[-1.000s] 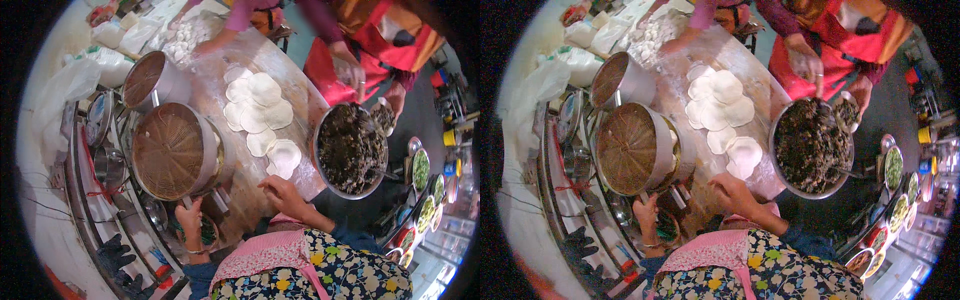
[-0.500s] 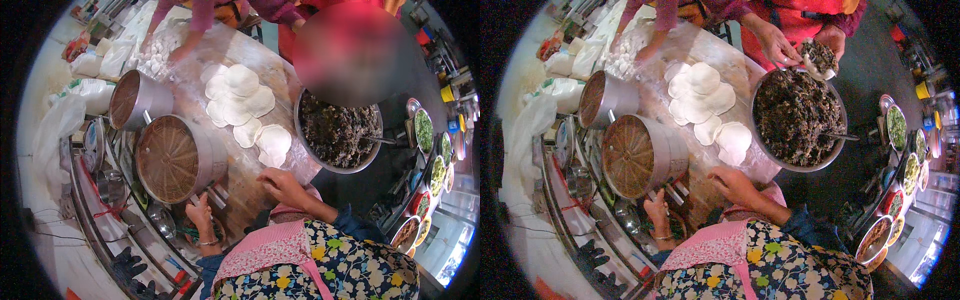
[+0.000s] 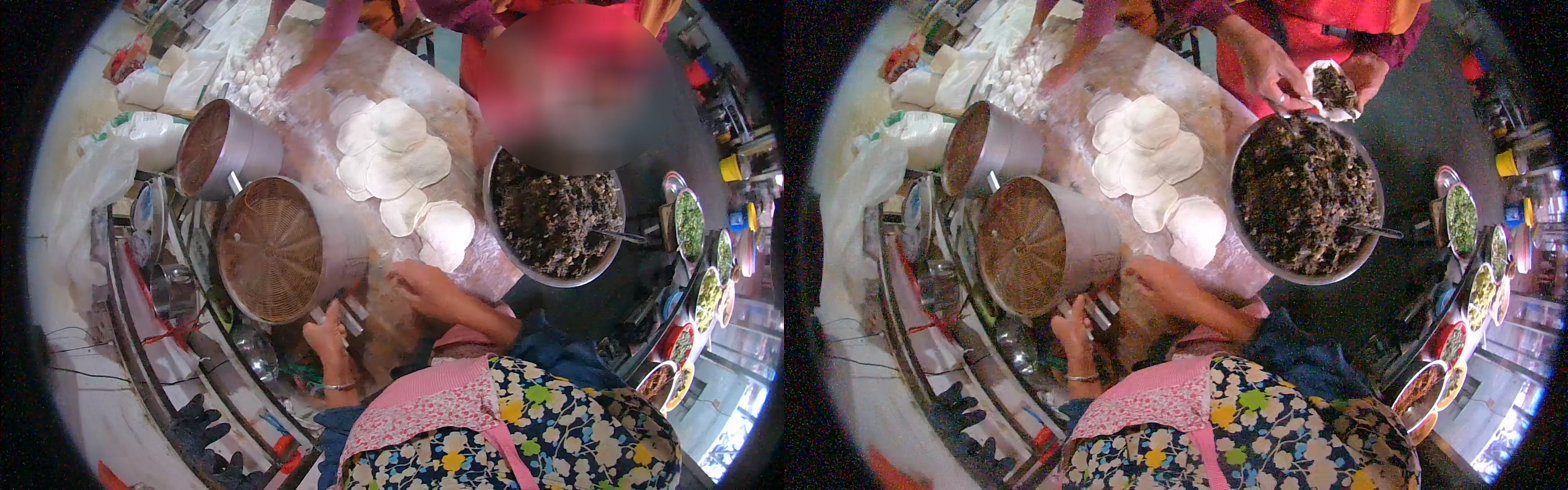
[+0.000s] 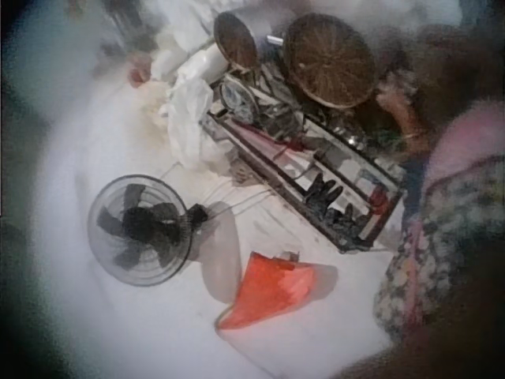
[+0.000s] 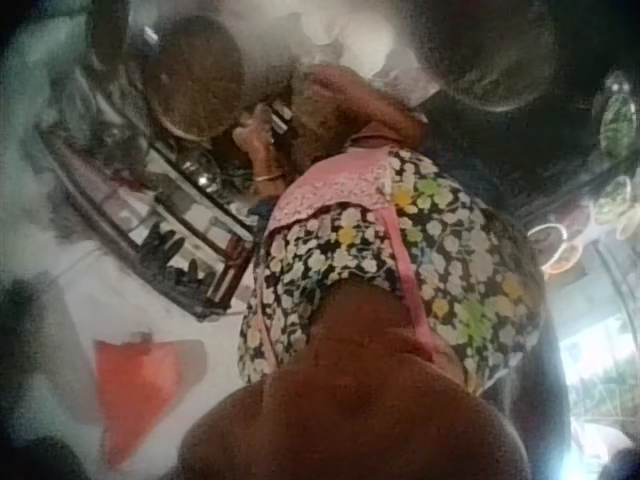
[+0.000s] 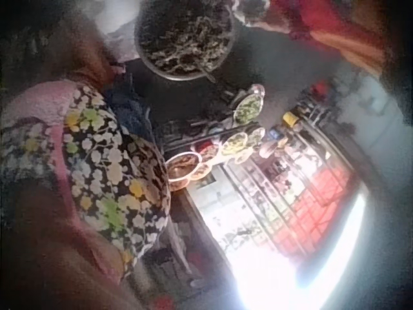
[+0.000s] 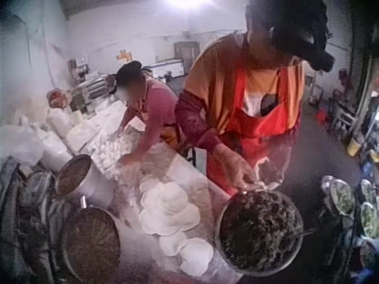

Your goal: The person fills circular dough wrappers with vegetable and meat mixtures, pleats the edges to seal them, and places the finished dumplings into a bamboo steamer. The person switches between different fillings and continues the assembly process alongside another worker.

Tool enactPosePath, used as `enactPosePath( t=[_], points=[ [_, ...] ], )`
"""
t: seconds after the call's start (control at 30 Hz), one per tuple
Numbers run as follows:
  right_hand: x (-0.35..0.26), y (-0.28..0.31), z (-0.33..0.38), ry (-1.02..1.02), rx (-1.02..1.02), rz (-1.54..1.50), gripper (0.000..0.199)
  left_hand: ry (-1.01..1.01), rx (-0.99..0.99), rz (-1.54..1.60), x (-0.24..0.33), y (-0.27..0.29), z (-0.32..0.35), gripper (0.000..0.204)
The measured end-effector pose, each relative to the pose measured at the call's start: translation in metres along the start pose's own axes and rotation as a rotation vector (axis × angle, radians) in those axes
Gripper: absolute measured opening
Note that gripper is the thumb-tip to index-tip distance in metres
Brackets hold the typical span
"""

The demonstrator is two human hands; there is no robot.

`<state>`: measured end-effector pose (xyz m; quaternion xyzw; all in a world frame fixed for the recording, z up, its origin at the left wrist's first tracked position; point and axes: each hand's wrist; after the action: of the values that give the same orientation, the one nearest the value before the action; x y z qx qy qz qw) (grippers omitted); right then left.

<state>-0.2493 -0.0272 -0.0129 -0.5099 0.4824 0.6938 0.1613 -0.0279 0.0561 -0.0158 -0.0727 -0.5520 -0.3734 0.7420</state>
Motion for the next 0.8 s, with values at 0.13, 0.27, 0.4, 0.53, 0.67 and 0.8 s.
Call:
enactPosePath(
  t=[0.13, 0.27, 0.4, 0.53, 0.67, 0.8],
  points=[
    [0.001, -0.011, -0.020, 0.110, -0.016, 0.024, 0.025, 0.038, 0.022, 0.017, 0.008, -0.008, 0.004, 0.032],
    [-0.002, -0.023, -0.012, 0.129, -0.138, 0.073, 0.025, 0.049, -0.087, 0.134, 0.001, 0.000, 0.003, 0.032],
    [0.017, -0.030, 0.010, 0.187, -0.209, 0.069, 0.026, 0.056, -0.008, 0.404, -0.010, 0.016, 0.022, 0.041],
    [0.047, -0.041, 0.030, 0.200, -0.281, 0.074, 0.025, 0.196, 0.094, 0.696, -0.057, 0.049, 0.056, 0.041],
    [0.049, -0.040, 0.042, 0.105, -0.540, 0.063, 0.022, 0.432, 0.205, 0.869, -0.147, 0.087, 0.095, 0.031],
    [0.053, -0.052, 0.051, 0.115, -0.645, 0.140, 0.019, 0.500, 0.378, 0.992, -0.197, 0.102, 0.113, 0.032]
  ],
)
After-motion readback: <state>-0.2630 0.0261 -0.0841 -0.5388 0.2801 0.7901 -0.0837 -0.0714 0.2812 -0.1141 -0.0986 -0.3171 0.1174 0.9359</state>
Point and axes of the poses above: each hand's wrist, its own z-axis away from the middle knuckle, its own y-axis out of the back of the hand, x = y × z, and after that the axes turned 10 degrees about z, right-handed
